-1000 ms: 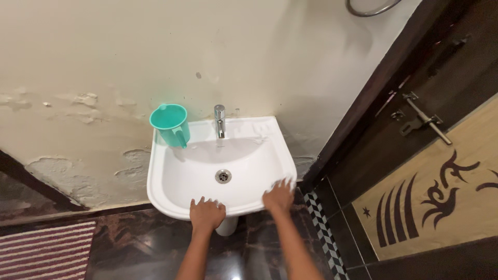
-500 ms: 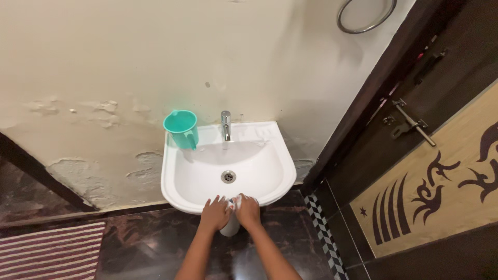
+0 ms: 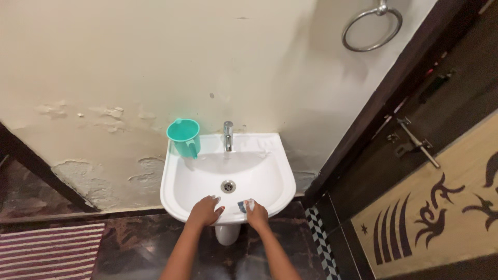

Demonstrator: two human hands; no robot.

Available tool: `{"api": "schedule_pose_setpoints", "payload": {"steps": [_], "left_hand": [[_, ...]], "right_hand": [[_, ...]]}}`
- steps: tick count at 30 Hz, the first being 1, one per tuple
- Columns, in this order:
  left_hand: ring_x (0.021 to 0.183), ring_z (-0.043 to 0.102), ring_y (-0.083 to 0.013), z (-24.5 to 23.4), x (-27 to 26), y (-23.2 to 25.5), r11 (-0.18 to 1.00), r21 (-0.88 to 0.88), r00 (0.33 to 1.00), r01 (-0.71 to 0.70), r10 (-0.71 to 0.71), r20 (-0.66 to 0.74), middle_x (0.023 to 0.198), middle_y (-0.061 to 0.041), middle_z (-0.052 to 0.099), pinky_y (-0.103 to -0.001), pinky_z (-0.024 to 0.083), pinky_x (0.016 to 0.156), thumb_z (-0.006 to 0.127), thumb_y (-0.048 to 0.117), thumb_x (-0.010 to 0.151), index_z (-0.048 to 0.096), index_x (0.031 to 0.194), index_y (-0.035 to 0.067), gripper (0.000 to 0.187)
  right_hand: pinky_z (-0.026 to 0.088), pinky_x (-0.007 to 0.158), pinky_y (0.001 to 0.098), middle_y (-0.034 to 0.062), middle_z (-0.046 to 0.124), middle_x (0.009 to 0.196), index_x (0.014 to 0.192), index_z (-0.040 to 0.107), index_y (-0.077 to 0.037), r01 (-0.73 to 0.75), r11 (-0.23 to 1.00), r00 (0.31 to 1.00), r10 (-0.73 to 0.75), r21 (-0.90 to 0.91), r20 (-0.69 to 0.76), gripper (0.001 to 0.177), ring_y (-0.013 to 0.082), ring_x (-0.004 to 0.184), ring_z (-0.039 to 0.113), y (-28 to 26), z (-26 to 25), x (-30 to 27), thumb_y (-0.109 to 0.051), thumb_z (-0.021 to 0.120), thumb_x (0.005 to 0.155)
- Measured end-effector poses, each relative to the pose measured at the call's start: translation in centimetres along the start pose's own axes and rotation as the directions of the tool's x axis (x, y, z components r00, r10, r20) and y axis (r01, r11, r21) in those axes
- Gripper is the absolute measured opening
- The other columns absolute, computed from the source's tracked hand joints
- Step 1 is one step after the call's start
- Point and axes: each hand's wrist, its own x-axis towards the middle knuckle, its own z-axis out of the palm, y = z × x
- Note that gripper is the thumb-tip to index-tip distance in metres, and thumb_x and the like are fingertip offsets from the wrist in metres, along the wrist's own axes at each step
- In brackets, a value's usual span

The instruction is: The person cleans a white bathroom sink using a cloth. They wipe the basin, faucet, and surrounding surfaces, then rinse the cloth under running water. A green plastic jug is moved aside during the cleaning process.

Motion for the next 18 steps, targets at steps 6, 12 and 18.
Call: {"api": "schedule_pose_setpoints", "payload": {"steps": [6, 12, 18], "left_hand": [[0.137, 0.051, -0.0292, -3.5, 3.1, 2.2, 0.996, -0.02, 0.994, 0.092, -0.093, -0.057, 0.147, -0.01, 0.056, -0.044, 0.045, 0.111, 0.065, 0.045, 0.093, 0.062, 0.136, 0.012, 0.054], [0.13, 0.057, -0.0265, -7.5, 5.2, 5.7, 0.98, -0.134, 0.98, 0.149, -0.165, -0.115, 0.142, -0.004, 0.061, -0.043, 0.049, 0.106, 0.07, 0.035, 0.089, 0.062, 0.136, 0.017, 0.052], [0.124, 0.06, -0.0271, -8.8, 7.3, 6.9, 0.975, -0.152, 0.96, 0.163, -0.192, -0.206, 0.136, -0.003, 0.064, -0.043, 0.05, 0.101, 0.07, 0.03, 0.09, 0.064, 0.134, 0.017, 0.046]], "right_hand": [[0.052, 0.067, 0.0446, 0.0233, 0.074, 0.089, 0.111, 0.074, -0.006, -0.297, 0.914, 0.938, 0.225, 0.277, 0.263, 0.043, 0.0325, 0.074, 0.065, 1.4, -1.0, 3.6, -0.043, 0.055, 0.103], [0.054, 0.063, 0.0315, 0.0112, 0.078, 0.094, 0.117, 0.069, -0.002, -0.46, 0.638, 0.837, 0.079, 0.617, 0.542, 0.042, 0.0171, 0.075, 0.068, 2.5, -2.0, 7.6, -0.037, 0.047, 0.107], [0.059, 0.068, 0.0335, 0.0123, 0.078, 0.103, 0.125, 0.063, -0.006, -0.572, 0.537, 0.775, 0.107, 0.62, 0.622, 0.04, 0.019, 0.085, 0.074, 2.6, -1.6, 10.8, -0.037, 0.046, 0.106]]}}
